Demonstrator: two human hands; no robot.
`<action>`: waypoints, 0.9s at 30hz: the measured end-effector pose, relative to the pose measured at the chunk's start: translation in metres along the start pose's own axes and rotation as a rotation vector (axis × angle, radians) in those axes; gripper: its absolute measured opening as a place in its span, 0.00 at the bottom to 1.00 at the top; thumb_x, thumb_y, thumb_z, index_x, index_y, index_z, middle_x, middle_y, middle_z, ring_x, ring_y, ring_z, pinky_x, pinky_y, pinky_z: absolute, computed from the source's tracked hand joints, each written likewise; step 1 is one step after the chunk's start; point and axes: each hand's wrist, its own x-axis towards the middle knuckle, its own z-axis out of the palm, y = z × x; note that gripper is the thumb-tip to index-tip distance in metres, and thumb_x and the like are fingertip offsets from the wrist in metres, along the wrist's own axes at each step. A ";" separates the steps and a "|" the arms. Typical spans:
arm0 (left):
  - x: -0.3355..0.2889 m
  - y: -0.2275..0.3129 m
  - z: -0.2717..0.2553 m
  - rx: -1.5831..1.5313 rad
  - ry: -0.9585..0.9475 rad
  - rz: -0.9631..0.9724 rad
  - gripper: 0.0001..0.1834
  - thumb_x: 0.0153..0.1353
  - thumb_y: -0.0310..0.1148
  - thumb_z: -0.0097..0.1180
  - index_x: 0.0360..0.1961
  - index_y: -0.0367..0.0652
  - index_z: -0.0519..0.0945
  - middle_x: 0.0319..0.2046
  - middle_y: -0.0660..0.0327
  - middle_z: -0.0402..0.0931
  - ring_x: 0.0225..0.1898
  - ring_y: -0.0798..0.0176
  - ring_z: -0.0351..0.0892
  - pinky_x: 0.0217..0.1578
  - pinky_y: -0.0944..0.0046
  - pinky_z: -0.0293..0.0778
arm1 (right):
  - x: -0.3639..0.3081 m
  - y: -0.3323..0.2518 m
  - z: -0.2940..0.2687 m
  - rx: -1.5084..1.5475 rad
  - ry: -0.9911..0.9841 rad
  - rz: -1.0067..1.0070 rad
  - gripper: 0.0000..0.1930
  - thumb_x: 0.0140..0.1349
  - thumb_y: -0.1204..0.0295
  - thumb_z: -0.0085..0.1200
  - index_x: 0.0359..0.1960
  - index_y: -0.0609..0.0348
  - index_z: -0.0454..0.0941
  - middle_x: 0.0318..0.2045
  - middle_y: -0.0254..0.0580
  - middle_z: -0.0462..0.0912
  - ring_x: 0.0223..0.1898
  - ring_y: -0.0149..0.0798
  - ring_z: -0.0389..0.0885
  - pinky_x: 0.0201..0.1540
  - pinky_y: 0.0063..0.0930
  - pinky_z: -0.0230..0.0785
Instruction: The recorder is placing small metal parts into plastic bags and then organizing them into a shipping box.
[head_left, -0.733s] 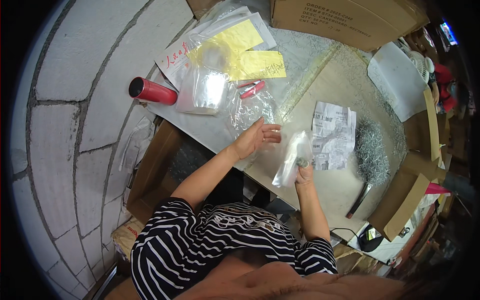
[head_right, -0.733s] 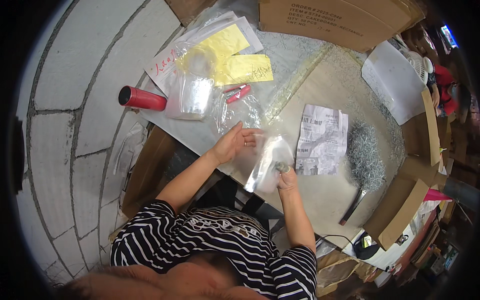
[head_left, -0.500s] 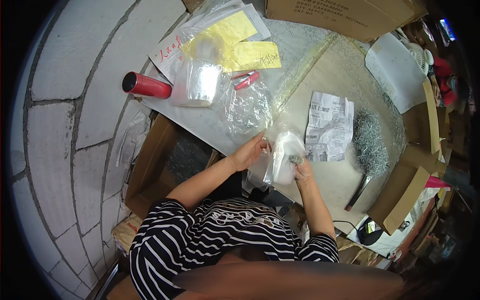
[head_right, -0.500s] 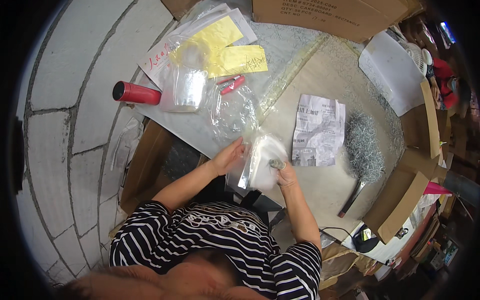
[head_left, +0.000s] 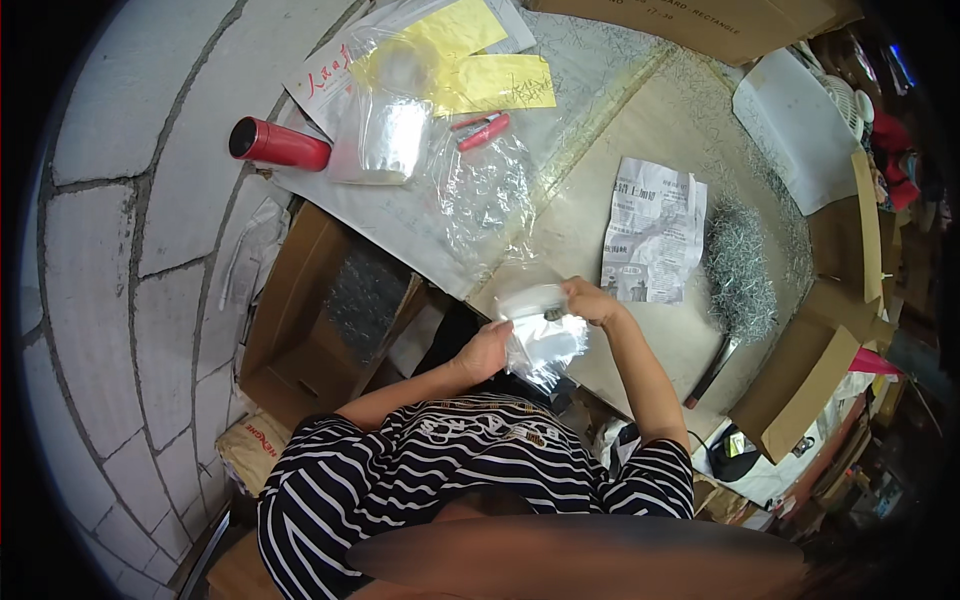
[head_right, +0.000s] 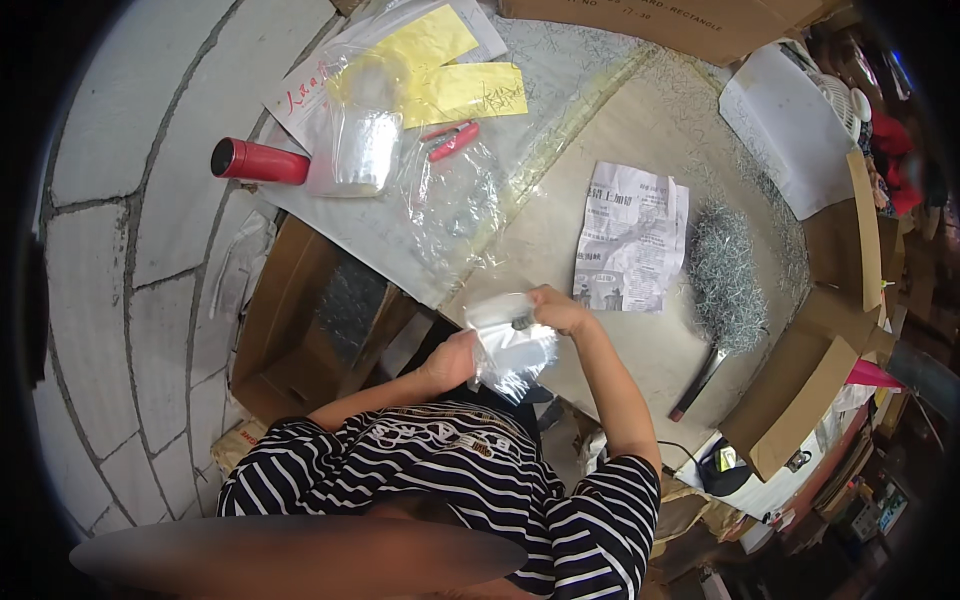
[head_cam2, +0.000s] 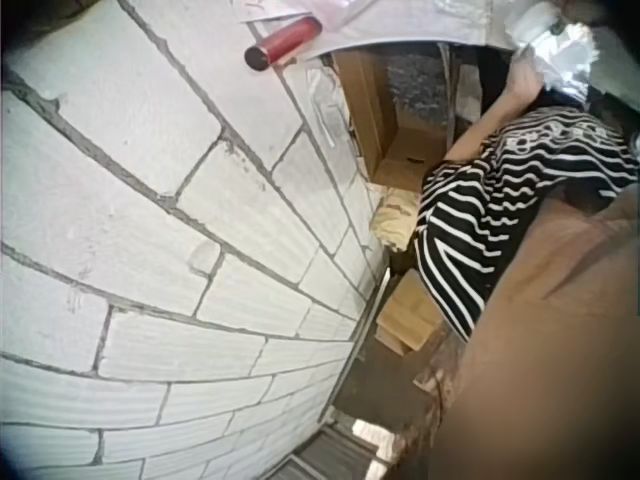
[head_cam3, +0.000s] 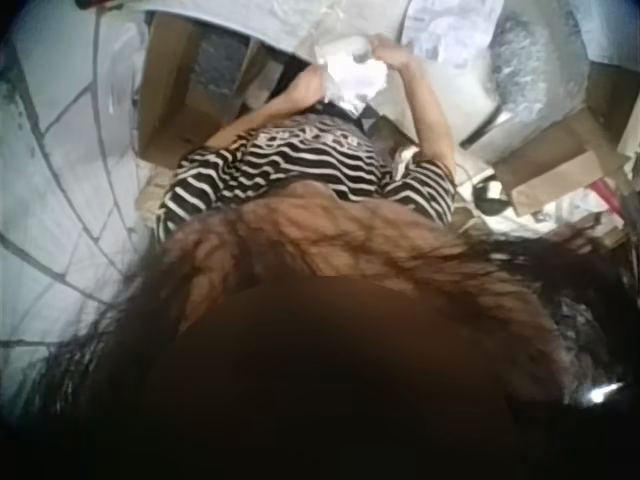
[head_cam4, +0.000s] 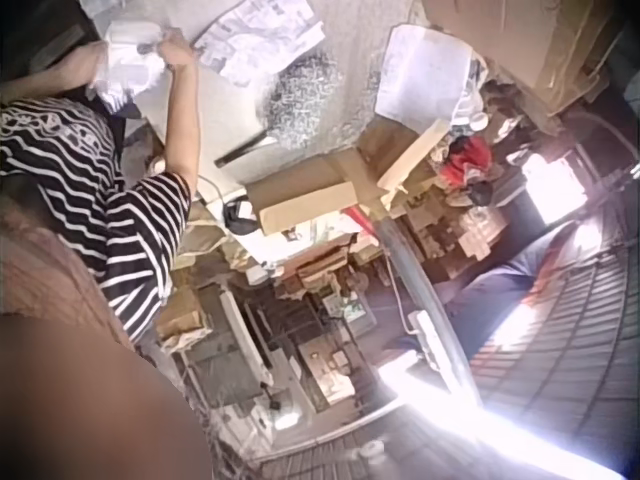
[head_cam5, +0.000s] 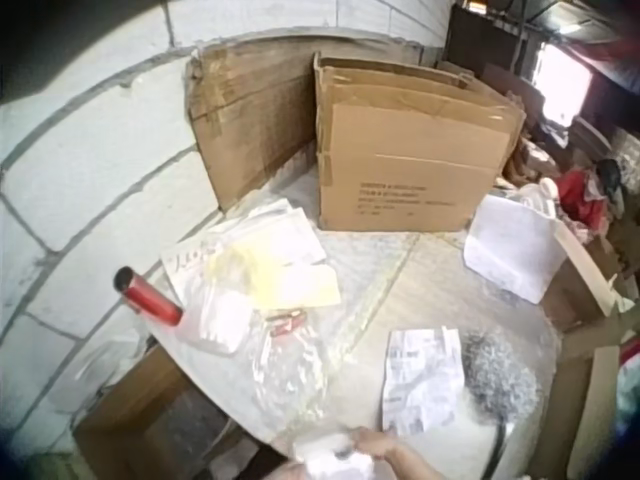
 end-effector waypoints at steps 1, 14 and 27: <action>-0.001 -0.007 -0.009 -0.019 0.048 -0.044 0.30 0.68 0.47 0.46 0.62 0.36 0.64 0.59 0.53 0.69 0.60 0.54 0.69 0.62 0.52 0.62 | 0.008 -0.001 0.002 -0.168 -0.022 -0.110 0.14 0.45 0.73 0.64 0.34 0.68 0.82 0.27 0.40 0.83 0.28 0.33 0.76 0.34 0.29 0.70; 0.048 -0.006 -0.009 -0.420 0.350 0.084 0.17 0.65 0.35 0.54 0.52 0.40 0.74 0.46 0.58 0.79 0.49 0.57 0.78 0.55 0.54 0.71 | 0.040 -0.077 0.033 -0.785 0.311 -0.168 0.22 0.43 0.73 0.56 0.45 0.61 0.77 0.35 0.57 0.82 0.37 0.56 0.81 0.42 0.42 0.73; 0.085 0.020 0.037 -0.595 0.487 0.249 0.21 0.57 0.37 0.62 0.50 0.43 0.74 0.48 0.59 0.77 0.53 0.57 0.74 0.59 0.54 0.68 | -0.045 -0.029 0.071 -0.571 1.174 -0.458 0.31 0.52 0.72 0.64 0.58 0.67 0.68 0.50 0.54 0.76 0.51 0.50 0.75 0.53 0.39 0.68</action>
